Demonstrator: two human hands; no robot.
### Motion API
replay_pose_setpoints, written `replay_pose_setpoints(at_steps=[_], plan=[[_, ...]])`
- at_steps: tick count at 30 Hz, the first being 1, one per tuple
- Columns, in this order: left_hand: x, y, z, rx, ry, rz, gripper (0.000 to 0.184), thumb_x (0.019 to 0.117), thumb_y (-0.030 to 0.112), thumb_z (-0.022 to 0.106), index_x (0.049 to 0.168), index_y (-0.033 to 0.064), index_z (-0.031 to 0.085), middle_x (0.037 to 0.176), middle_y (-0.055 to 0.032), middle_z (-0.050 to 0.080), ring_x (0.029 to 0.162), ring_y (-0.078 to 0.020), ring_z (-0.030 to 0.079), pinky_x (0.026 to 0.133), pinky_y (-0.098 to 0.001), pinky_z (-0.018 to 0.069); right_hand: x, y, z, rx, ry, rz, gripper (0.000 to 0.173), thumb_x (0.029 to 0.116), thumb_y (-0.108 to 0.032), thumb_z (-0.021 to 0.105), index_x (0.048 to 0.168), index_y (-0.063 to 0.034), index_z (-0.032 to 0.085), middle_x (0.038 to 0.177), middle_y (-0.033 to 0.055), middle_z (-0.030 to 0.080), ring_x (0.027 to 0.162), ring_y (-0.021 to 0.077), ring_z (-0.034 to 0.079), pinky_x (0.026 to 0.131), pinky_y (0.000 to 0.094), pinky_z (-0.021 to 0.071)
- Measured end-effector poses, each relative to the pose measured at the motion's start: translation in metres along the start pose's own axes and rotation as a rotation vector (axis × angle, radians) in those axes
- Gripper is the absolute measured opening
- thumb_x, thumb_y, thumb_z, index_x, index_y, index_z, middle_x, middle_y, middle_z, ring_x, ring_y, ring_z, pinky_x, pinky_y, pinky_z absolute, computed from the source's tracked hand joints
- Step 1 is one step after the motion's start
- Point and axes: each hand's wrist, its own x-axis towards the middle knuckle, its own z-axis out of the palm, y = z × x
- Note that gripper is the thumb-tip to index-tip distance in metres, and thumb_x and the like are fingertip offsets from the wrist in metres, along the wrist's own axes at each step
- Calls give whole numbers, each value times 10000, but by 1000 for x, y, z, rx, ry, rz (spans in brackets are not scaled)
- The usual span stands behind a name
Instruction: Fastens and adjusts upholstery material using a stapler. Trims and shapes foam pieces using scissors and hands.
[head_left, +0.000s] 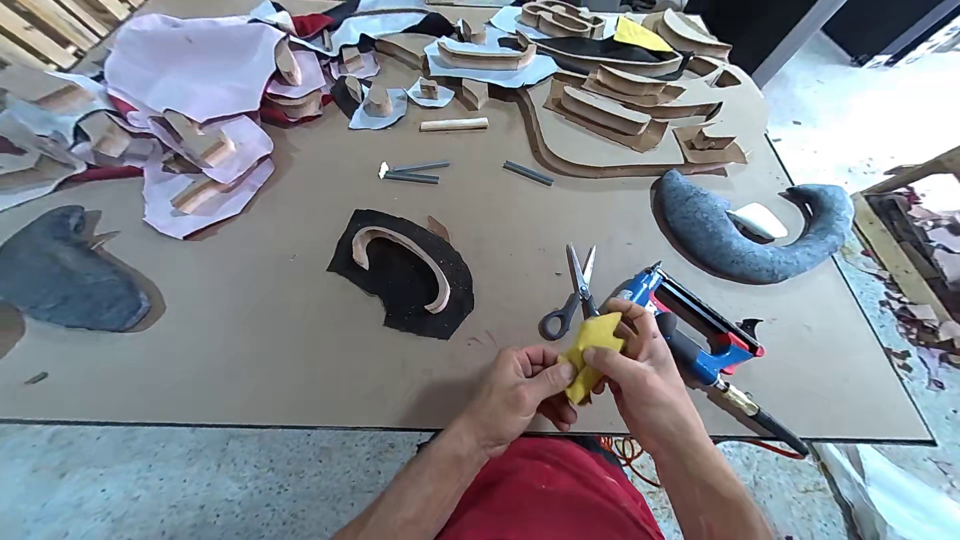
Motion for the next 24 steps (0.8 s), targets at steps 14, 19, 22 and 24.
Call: replay_pose_setpoints(at_steps=[14,19,22,24], plan=[[3,-59,-90,1516,139,776,260,954,180,558,1146,115,721,1475,-51,573,1430,-188,477,1166,-384,448,71,69,16,-1171,-703,-276,444,825,-166,790,1245,-80,673,1200,101,670,1097,244,660,950,476,558],[6,-68,-103,1665,57,758,260,1045,267,532,1085,149,760,1320,-31,681,1336,-187,573,1125,-392,480,53,42,-59,-1158,-210,-509,404,941,-241,706,1331,-148,658,1240,34,667,1062,166,678,903,424,602],[9,-66,-99,1731,59,746,245,1049,279,542,1098,189,764,1296,-19,687,1299,-197,594,1079,-418,500,38,30,-118,-1230,69,-447,344,960,-214,670,1277,-83,672,1200,114,682,1029,256,702,874,513,605],[12,-64,-97,1727,59,718,236,1049,270,549,1087,176,761,1298,-27,677,1293,-201,592,1075,-399,510,29,32,-143,-1258,232,-393,342,948,-213,646,1254,-64,680,1210,164,673,1057,342,685,865,597,573]])
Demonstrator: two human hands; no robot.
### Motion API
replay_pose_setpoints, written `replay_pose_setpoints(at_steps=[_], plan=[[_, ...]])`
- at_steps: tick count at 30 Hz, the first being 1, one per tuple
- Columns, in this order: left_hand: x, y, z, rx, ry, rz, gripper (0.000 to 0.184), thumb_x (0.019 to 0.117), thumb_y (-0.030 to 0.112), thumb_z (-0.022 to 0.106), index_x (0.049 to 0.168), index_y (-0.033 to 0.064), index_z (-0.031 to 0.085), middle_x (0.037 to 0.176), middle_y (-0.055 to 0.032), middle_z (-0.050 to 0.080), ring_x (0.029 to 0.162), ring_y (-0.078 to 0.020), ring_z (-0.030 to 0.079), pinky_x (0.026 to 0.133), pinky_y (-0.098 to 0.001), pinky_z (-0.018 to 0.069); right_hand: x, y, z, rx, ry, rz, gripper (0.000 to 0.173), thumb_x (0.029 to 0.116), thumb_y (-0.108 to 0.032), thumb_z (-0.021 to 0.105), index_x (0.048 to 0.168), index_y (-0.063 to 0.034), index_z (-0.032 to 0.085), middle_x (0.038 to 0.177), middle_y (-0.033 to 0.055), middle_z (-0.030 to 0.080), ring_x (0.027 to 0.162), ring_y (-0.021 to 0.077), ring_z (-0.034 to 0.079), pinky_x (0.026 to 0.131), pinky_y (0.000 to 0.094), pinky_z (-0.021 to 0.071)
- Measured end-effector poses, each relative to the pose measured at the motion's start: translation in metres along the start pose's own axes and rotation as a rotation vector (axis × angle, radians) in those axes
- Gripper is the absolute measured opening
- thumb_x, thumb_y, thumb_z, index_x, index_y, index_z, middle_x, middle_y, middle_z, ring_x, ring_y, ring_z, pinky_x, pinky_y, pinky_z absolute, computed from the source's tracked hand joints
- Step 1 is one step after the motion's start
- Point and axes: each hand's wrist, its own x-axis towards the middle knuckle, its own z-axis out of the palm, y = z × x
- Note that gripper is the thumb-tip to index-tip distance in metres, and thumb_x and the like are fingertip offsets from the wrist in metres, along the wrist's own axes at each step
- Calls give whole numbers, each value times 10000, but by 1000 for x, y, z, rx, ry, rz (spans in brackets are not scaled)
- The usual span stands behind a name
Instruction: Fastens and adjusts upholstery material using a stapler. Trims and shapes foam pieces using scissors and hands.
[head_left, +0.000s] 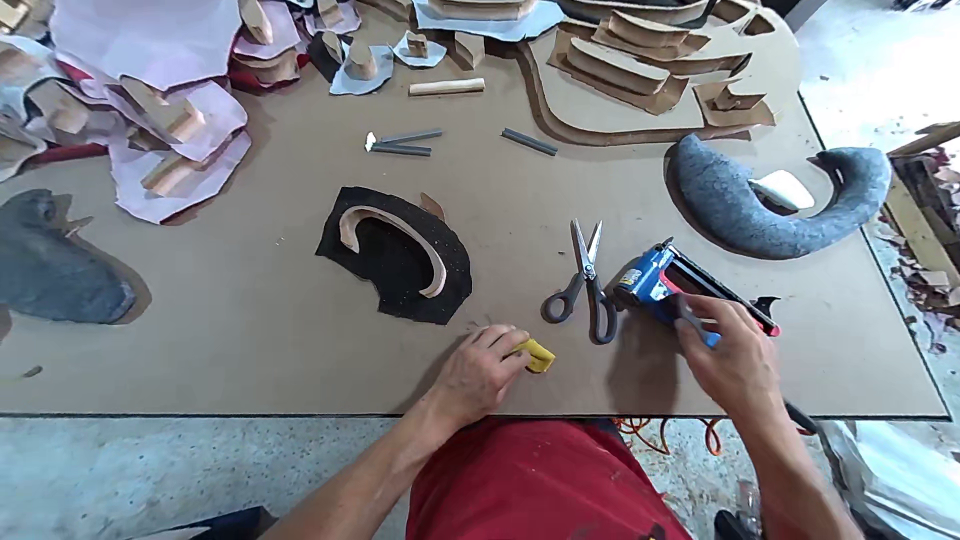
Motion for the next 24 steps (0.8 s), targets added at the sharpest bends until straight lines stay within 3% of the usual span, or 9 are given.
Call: replay_pose_setpoints(at_steps=[3,6,10,13,17,20,22,24], plan=[[-2,0,1,-15,28,-41,241,1046,295,573,1056,144,759,1299,-44,672,1304,-191,587,1070,-341,521,-13,16,5,-48,61,117,378,923,-237,651,1248,-48,680,1233,211,647,1072,422,648,848,662,522],[-4,0,4,4,36,-66,248,1050,318,574,1059,154,760,1340,-43,660,1340,-197,566,1081,-358,515,-19,14,19,-81,62,130,432,890,-287,675,1240,-33,681,1274,222,633,1179,464,588,940,667,478],[-4,2,8,48,37,-71,245,1052,307,564,1059,161,761,1336,-44,665,1334,-212,572,1073,-370,521,-18,15,32,-91,79,110,560,839,-395,679,1267,-34,647,1318,203,617,1246,461,551,989,652,458],[2,8,9,102,38,-113,254,1048,299,558,1040,147,761,1296,-61,680,1286,-231,605,1047,-381,536,-15,23,39,-73,67,85,635,795,-353,754,1307,-19,583,1317,221,608,1214,460,577,1013,657,445],[12,28,15,181,71,-274,250,1024,287,566,1030,130,761,1225,-89,685,1162,-258,649,937,-379,579,-3,31,35,-73,8,1,712,815,-242,839,1451,-115,544,1454,182,542,1256,443,575,937,673,503],[14,38,19,177,114,-347,249,1021,299,579,1014,136,767,1175,-86,694,1086,-254,667,863,-373,596,14,39,30,-111,-67,-153,675,848,-177,805,1472,-141,551,1507,145,517,1257,409,597,921,643,537],[12,38,19,147,127,-348,250,1022,293,570,998,140,766,1180,-77,694,1105,-248,664,872,-372,596,25,34,19,-174,-140,-210,676,835,-142,785,1469,-116,549,1528,126,518,1196,401,648,893,632,557],[3,36,20,95,120,-324,272,1027,285,533,1075,149,764,1303,-73,661,1222,-244,623,955,-379,571,31,22,0,-241,-161,-213,690,822,-161,771,1468,-107,535,1395,143,625,1050,402,704,817,641,568]])
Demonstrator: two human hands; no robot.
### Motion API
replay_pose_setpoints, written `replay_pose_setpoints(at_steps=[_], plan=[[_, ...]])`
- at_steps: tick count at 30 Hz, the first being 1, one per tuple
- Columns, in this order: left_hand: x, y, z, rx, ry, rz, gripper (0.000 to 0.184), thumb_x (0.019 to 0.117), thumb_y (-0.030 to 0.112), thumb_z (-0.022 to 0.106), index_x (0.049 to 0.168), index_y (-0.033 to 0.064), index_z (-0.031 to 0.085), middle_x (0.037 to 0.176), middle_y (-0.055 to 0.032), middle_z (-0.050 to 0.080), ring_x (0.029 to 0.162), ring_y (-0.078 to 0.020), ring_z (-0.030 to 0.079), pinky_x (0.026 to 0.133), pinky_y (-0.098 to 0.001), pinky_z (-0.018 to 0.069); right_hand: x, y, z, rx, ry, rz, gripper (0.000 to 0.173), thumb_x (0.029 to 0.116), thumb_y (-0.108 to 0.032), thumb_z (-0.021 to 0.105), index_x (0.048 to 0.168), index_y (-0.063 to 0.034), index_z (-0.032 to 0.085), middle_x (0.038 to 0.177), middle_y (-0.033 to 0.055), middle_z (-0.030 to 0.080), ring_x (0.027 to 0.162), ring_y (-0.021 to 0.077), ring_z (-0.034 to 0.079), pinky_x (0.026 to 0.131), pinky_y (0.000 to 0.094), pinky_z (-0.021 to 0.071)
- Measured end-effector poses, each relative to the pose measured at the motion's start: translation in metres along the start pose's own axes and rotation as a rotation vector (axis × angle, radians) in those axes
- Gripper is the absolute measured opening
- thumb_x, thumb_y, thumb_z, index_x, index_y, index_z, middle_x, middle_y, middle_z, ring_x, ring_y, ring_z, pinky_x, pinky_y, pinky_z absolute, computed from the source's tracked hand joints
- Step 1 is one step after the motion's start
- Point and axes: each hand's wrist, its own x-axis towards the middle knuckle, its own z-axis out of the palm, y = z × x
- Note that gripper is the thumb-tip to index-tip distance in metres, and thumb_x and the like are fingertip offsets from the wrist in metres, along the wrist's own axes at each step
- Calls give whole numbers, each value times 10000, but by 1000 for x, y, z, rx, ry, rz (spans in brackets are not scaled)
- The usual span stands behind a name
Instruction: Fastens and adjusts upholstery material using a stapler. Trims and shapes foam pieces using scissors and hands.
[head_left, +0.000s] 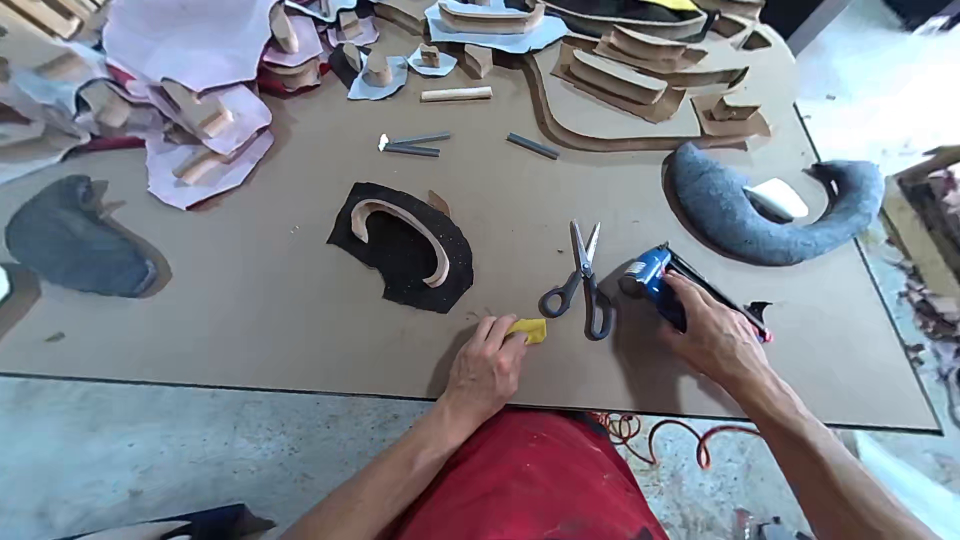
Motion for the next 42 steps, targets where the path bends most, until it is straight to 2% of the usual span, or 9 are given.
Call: replay_pose_setpoints(at_steps=[3,5,7,10,12,17,28,32,42], plan=[[-15,-8,6,-64,75,22,299,1011,251,532,1201,193,756,1363,-72,639,1314,-244,573,1053,-402,524,2,-24,-51,39,-12,92,562,854,-230,627,1393,-92,555,859,157,699,684,373,681,580,630,522],[-17,-10,11,-136,161,-22,255,998,281,586,1148,211,780,1308,-35,681,1273,-208,607,1049,-417,518,2,-48,-80,182,-124,204,499,931,-388,455,1372,-160,509,716,37,659,544,214,657,492,469,560],[-12,-12,11,-238,197,-81,221,957,310,663,1075,170,788,1252,-22,709,1198,-184,649,1027,-401,532,5,-85,-99,401,-267,296,487,1002,-553,468,1322,-187,504,727,41,679,535,204,684,494,407,611],[-9,-16,10,-364,186,-141,230,913,317,743,1068,152,781,1271,-24,694,1184,-179,655,1023,-384,551,12,-139,-100,545,-435,370,347,1029,-424,520,1233,-145,553,753,94,700,547,249,698,513,407,630],[-9,-19,9,-339,170,-143,208,902,342,739,1052,211,798,1278,25,701,1198,-176,640,1072,-441,487,19,-161,-90,623,-539,437,304,1057,-348,498,1241,-112,553,799,128,699,562,263,699,533,412,634],[-9,-31,1,-321,71,-117,201,926,379,706,1097,319,794,1281,85,695,1245,-176,590,1103,-482,419,40,-196,-74,650,-676,636,306,1101,-339,443,1264,-104,551,917,152,712,580,267,688,523,392,616],[-2,-47,-3,-373,26,-34,351,870,361,770,1159,163,745,1115,19,745,1194,-194,636,1142,-403,431,62,-209,-63,654,-744,803,305,1114,-330,407,1231,-98,566,974,141,736,545,243,678,468,366,593],[1,-48,-3,-399,42,-17,326,866,344,768,1118,138,742,1029,2,740,1141,-200,649,1071,-357,485,78,-209,-62,635,-812,877,311,1115,-344,401,1238,-98,546,961,143,729,530,240,667,458,361,584],[0,-45,2,-418,68,-4,243,940,307,663,1077,125,748,1172,-33,737,1179,-200,661,1130,-360,459,88,-212,-58,608,-815,1041,323,1110,-352,406,1251,-106,561,986,152,738,530,237,664,464,358,579]])
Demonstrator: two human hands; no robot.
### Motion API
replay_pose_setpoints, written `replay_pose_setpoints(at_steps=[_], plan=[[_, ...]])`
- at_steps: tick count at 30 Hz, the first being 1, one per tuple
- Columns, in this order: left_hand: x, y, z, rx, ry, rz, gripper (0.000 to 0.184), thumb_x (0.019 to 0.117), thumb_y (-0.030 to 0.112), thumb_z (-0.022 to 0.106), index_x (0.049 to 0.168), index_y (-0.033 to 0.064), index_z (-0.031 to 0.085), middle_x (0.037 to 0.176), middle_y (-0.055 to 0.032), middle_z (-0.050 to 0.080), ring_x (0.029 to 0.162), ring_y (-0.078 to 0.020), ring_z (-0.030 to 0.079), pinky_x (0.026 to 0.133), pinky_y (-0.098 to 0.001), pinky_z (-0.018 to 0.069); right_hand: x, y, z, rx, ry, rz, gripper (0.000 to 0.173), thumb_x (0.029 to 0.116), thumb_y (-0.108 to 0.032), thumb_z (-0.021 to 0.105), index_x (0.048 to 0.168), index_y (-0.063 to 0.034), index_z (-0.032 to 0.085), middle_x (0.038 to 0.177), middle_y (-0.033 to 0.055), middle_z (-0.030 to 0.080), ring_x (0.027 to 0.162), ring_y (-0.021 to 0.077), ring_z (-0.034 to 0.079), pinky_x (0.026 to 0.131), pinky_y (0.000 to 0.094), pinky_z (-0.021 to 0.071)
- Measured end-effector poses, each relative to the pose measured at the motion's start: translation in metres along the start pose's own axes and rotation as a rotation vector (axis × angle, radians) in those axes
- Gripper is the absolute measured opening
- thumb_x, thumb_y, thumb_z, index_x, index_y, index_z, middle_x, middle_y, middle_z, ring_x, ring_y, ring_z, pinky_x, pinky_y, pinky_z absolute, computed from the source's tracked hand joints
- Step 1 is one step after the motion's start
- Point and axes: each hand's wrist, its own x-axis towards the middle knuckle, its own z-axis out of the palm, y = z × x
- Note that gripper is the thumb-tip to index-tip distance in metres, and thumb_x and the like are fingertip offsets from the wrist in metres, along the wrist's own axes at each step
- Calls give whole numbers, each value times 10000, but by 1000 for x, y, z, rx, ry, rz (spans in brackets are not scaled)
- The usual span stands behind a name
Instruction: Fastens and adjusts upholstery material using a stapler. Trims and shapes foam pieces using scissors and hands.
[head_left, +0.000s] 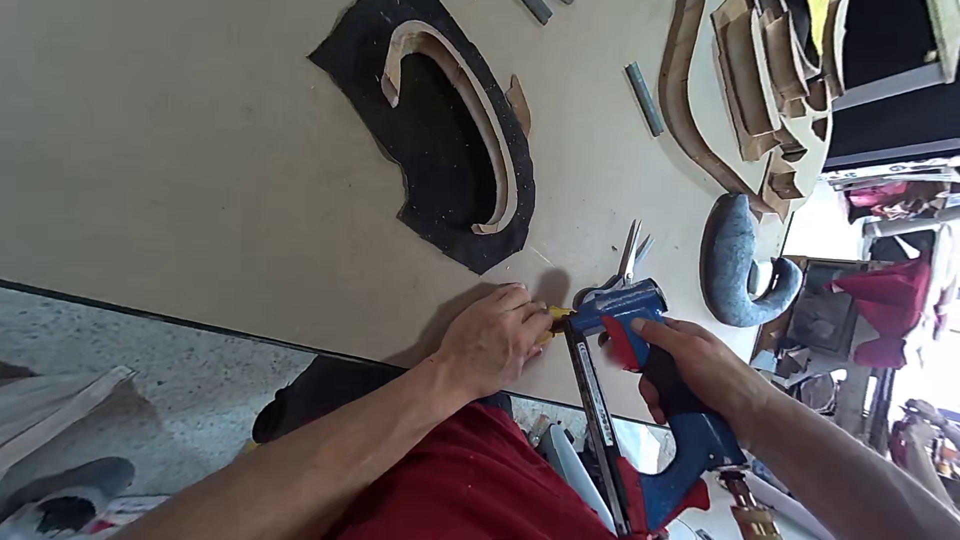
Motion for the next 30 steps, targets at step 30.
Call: replay_pose_setpoints(at_steps=[30], plan=[[3,-3,-6,-43,-55,8,217,943,321,684,1047,136,729,1110,-18,732,1115,-199,656,1055,-344,492,-33,31,47,81,251,-176,276,1095,-293,431,1210,-66,537,963,155,739,551,274,688,460,389,598]])
